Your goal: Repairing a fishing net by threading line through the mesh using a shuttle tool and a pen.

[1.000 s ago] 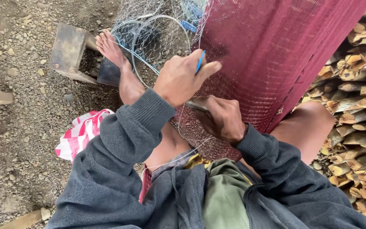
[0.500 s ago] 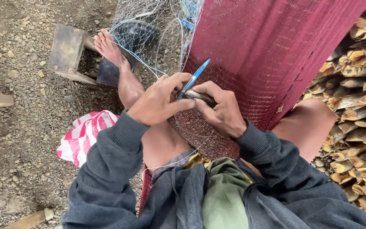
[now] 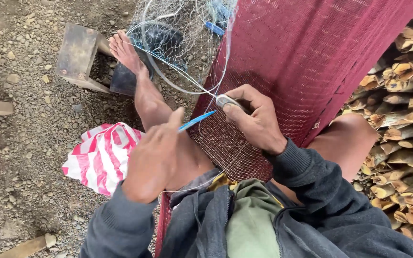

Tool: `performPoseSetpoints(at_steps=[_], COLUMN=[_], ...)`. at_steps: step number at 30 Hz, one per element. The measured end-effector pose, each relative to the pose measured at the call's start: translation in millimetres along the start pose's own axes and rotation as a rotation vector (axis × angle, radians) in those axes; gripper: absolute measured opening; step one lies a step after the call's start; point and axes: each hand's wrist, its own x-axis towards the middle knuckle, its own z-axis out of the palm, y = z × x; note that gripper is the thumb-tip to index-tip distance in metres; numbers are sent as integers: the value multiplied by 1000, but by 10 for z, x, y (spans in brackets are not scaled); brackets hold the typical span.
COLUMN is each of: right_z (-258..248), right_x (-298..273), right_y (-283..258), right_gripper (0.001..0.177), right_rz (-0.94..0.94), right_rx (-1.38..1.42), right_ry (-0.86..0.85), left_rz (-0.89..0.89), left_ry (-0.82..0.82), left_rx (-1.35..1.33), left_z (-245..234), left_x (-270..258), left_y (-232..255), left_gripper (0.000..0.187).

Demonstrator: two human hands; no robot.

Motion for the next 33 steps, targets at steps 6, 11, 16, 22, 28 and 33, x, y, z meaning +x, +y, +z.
performPoseSetpoints(at_steps=[6, 11, 16, 22, 28, 33], right_z=[53, 83, 88, 50, 15, 56], right_x=[39, 69, 49, 71, 88, 45], right_y=[-12, -124, -62, -66, -21, -38], right_gripper=[13, 7, 7, 2, 5, 8], right_rz=[112, 175, 234, 458, 483, 450], right_rx=[290, 340, 406, 596, 586, 516], right_ry=[-20, -43, -62, -63, -102, -120], left_rz=[-337, -167, 87, 176, 120, 194], left_ry=[83, 712, 687, 742, 821, 442], left_rx=[-449, -555, -700, -711, -778, -1249], left_z=[-208, -19, -239, -145, -180, -224], left_x=[-621, -900, -480, -399, -515, -639], left_y=[70, 325, 509, 408, 317, 136], left_gripper=[20, 48, 46, 56, 47, 71])
